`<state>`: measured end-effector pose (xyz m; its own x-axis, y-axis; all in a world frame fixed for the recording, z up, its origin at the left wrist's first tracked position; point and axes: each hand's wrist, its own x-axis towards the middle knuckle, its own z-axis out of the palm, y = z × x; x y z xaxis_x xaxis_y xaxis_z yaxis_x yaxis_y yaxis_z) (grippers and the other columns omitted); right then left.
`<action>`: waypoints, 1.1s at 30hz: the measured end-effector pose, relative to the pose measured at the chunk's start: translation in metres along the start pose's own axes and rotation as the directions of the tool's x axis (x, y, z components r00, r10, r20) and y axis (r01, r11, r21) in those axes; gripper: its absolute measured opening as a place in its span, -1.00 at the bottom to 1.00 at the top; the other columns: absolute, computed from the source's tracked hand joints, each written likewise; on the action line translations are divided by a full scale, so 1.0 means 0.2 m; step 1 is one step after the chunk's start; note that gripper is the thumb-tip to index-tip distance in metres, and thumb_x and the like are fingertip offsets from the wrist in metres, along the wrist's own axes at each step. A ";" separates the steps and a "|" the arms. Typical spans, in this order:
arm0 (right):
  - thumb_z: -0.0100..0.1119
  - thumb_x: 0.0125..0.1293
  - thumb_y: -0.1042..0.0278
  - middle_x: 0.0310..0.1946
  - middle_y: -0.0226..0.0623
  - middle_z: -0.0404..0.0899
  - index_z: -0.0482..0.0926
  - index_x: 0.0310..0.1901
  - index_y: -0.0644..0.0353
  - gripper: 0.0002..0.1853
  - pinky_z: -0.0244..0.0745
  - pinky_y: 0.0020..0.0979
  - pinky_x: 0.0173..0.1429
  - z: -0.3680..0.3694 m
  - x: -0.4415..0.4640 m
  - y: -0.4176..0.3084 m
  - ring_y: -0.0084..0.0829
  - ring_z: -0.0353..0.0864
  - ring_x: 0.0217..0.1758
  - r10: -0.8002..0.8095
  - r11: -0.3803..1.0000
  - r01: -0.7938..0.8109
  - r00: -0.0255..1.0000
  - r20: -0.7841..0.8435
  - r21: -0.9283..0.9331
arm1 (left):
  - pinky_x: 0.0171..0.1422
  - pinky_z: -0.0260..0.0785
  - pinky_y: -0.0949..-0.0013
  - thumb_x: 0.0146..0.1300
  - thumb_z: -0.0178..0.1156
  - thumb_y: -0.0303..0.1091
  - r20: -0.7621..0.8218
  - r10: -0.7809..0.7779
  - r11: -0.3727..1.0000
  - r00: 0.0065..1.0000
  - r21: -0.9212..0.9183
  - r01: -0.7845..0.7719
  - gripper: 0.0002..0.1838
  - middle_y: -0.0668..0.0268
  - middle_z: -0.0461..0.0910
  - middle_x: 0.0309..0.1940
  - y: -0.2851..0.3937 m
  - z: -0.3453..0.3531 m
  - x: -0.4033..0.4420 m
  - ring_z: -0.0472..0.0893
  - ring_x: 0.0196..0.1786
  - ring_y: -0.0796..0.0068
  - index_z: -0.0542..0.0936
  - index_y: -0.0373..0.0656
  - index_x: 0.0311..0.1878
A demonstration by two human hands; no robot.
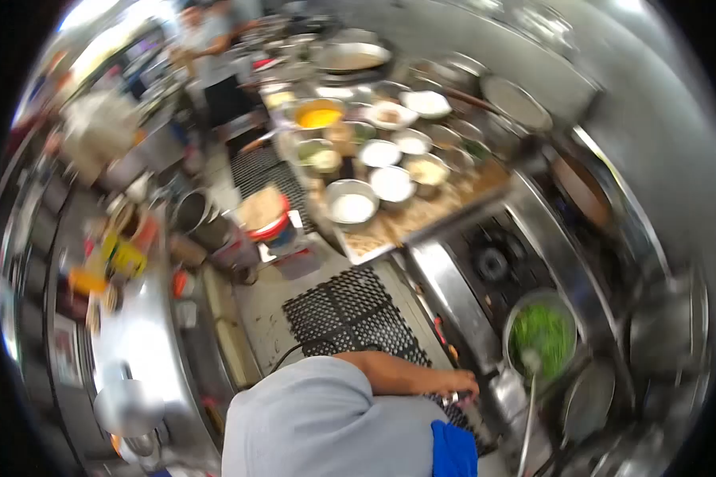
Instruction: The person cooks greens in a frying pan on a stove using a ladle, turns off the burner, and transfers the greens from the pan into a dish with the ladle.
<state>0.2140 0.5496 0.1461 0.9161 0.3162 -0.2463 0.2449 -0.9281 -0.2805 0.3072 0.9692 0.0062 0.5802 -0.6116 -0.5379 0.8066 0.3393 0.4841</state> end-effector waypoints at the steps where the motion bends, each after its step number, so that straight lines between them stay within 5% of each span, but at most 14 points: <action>1: -0.02 0.35 0.30 -0.19 0.02 0.57 0.33 0.26 0.30 -0.53 0.43 -0.28 -0.11 0.18 0.16 0.19 -0.19 0.57 -0.20 -0.079 0.985 0.107 0.977 -0.196 0.136 | -0.64 0.43 0.27 0.15 0.19 -0.33 -0.205 0.143 0.990 0.968 0.022 -0.141 -0.83 0.24 0.53 -0.62 -0.03 0.04 -0.01 0.58 -0.59 0.37 0.57 -0.22 -0.46; 2: -0.02 0.36 0.30 -0.18 0.02 0.58 0.31 0.28 0.27 -0.51 0.43 -0.28 -0.09 0.11 0.18 -0.08 -0.17 0.58 -0.18 0.087 0.972 -0.063 0.992 -0.096 0.228 | -0.63 0.49 0.28 0.11 0.21 -0.37 -0.076 0.073 0.997 0.994 -0.011 -0.074 -0.86 0.22 0.54 -0.57 -0.07 -0.03 0.05 0.61 -0.55 0.35 0.56 -0.24 -0.34; 4: 0.00 0.38 0.28 -0.16 0.02 0.60 0.25 0.33 0.22 -0.48 0.43 -0.29 -0.07 -0.11 0.25 -0.72 -0.13 0.61 -0.13 0.409 0.846 -0.423 0.905 0.116 0.325 | -0.62 0.50 0.28 0.04 0.26 -0.39 -0.157 -0.028 1.000 0.987 -0.009 0.027 -0.59 0.23 0.55 -0.41 0.07 0.09 -0.07 0.56 -0.61 0.38 0.37 -0.15 -0.03; 6: 0.03 0.37 0.21 -0.27 0.06 0.58 0.26 0.35 0.04 -0.47 0.45 -0.29 -0.15 -0.03 0.16 -0.54 -0.14 0.58 -0.32 0.362 0.891 -0.364 0.930 0.061 0.271 | -0.59 0.51 0.30 0.13 0.22 -0.37 -0.151 0.004 1.000 0.989 0.009 -0.003 -0.64 0.25 0.54 -0.39 0.12 0.12 -0.07 0.53 -0.62 0.43 0.34 -0.11 -0.03; 8: 0.04 0.35 0.16 -0.08 0.03 0.60 0.31 0.33 0.00 -0.48 0.47 -0.31 0.00 -0.06 0.07 -0.39 -0.13 0.65 -0.13 0.374 0.877 -0.357 0.927 0.007 0.321 | -0.59 0.49 0.34 0.19 0.20 -0.32 -0.110 0.012 1.000 0.994 0.023 -0.010 -0.68 0.26 0.55 -0.36 0.13 0.13 -0.07 0.53 -0.59 0.47 0.36 -0.11 -0.04; 13: 0.05 0.35 0.14 -0.22 0.02 0.62 0.30 0.32 -0.16 -0.50 0.46 -0.16 -0.08 -0.03 0.30 -0.52 0.02 0.63 -0.15 0.526 0.795 -0.516 0.848 0.059 0.319 | -0.61 0.41 0.48 0.28 0.15 -0.22 -0.107 -0.051 0.996 0.993 -0.084 0.042 -0.73 0.27 0.59 -0.32 0.10 0.11 -0.05 0.45 -0.62 0.54 0.37 -0.04 -0.04; 15: 0.06 0.34 0.13 -0.23 0.03 0.62 0.30 0.32 -0.13 -0.49 0.47 -0.17 -0.08 0.05 0.26 -0.56 0.02 0.63 -0.15 0.529 0.800 -0.514 0.848 0.042 0.309 | -0.58 0.43 0.45 0.28 0.14 -0.20 -0.098 -0.060 0.995 0.993 -0.081 0.052 -0.74 0.27 0.59 -0.31 0.09 0.10 -0.05 0.47 -0.60 0.54 0.37 -0.04 -0.04; 17: 0.07 0.34 0.13 -0.24 0.02 0.62 0.30 0.32 -0.11 -0.48 0.47 -0.16 -0.09 0.01 0.19 -0.54 0.03 0.63 -0.16 0.383 0.836 -0.324 0.923 -0.048 0.443 | -0.54 0.45 0.42 0.29 0.13 -0.19 -0.085 -0.064 0.995 0.994 -0.081 0.057 -0.74 0.27 0.60 -0.30 0.09 0.09 -0.03 0.49 -0.57 0.53 0.37 -0.03 -0.04; 19: 0.06 0.34 0.14 -0.27 0.00 0.62 0.29 0.32 -0.10 -0.48 0.47 -0.18 -0.08 -0.08 0.17 -0.54 0.01 0.64 -0.17 0.486 0.738 -0.468 0.868 0.097 0.486 | -0.44 0.50 0.35 0.31 0.11 -0.17 -0.100 -0.058 0.987 0.993 -0.156 0.042 -0.76 0.28 0.60 -0.30 0.06 0.07 0.00 0.53 -0.47 0.51 0.38 -0.02 -0.06; 23: 0.03 0.35 0.12 -0.23 0.03 0.61 0.27 0.32 -0.14 -0.49 0.49 -0.13 -0.08 -0.01 0.37 -0.54 0.11 0.60 -0.16 0.562 0.764 -0.486 0.824 -0.069 0.423 | -0.36 0.52 0.30 0.35 0.06 -0.18 -0.090 -0.032 0.975 0.995 -0.224 0.011 -0.78 0.28 0.59 -0.26 0.04 0.04 0.02 0.56 -0.34 0.45 0.40 -0.01 -0.03; 25: 0.02 0.35 0.09 -0.23 0.07 0.60 0.26 0.32 -0.17 -0.50 0.48 -0.07 -0.11 0.16 0.47 -0.49 0.16 0.58 -0.18 0.488 0.839 -0.411 0.858 -0.160 0.355 | -0.38 0.52 0.29 0.35 0.07 -0.17 -0.077 -0.054 0.976 0.996 -0.216 0.036 -0.75 0.27 0.58 -0.20 0.07 0.09 -0.02 0.56 -0.37 0.41 0.39 0.02 0.03; 29: 0.03 0.35 0.06 -0.28 0.12 0.60 0.25 0.33 -0.24 -0.48 0.47 -0.03 -0.11 0.15 0.24 -0.49 0.16 0.58 -0.19 0.406 0.879 -0.364 0.910 -0.084 0.306 | -0.41 0.50 0.31 0.36 0.04 -0.12 0.022 0.003 0.993 1.000 -0.118 0.000 -0.59 0.23 0.56 -0.09 0.16 0.15 -0.07 0.52 -0.44 0.43 0.32 0.07 0.23; 30: 0.03 0.36 0.05 -0.29 0.09 0.61 0.23 0.35 -0.24 -0.47 0.46 -0.06 -0.07 0.04 0.21 -0.50 0.13 0.59 -0.16 0.462 0.833 -0.443 0.887 0.024 0.332 | -0.42 0.49 0.31 0.35 0.04 -0.12 0.026 0.001 0.991 1.000 -0.136 0.003 -0.60 0.22 0.56 -0.10 0.13 0.12 -0.06 0.51 -0.45 0.43 0.33 0.06 0.21; 33: 0.06 0.34 0.09 -0.16 0.06 0.60 0.29 0.32 -0.14 -0.48 0.46 -0.15 -0.01 -0.02 0.33 -0.50 0.12 0.57 -0.08 0.560 0.791 -0.539 0.829 0.015 0.291 | -0.47 0.46 0.33 0.35 0.04 -0.12 0.014 -0.033 0.974 0.999 -0.224 0.036 -0.63 0.20 0.57 -0.12 0.10 0.11 -0.04 0.49 -0.49 0.44 0.36 0.04 0.17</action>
<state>0.2506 0.6620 0.1619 0.8916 -0.2544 -0.3746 -0.3923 -0.8470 -0.3586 0.3165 0.9647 0.0350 0.5513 -0.6326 -0.5439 0.8316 0.4690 0.2974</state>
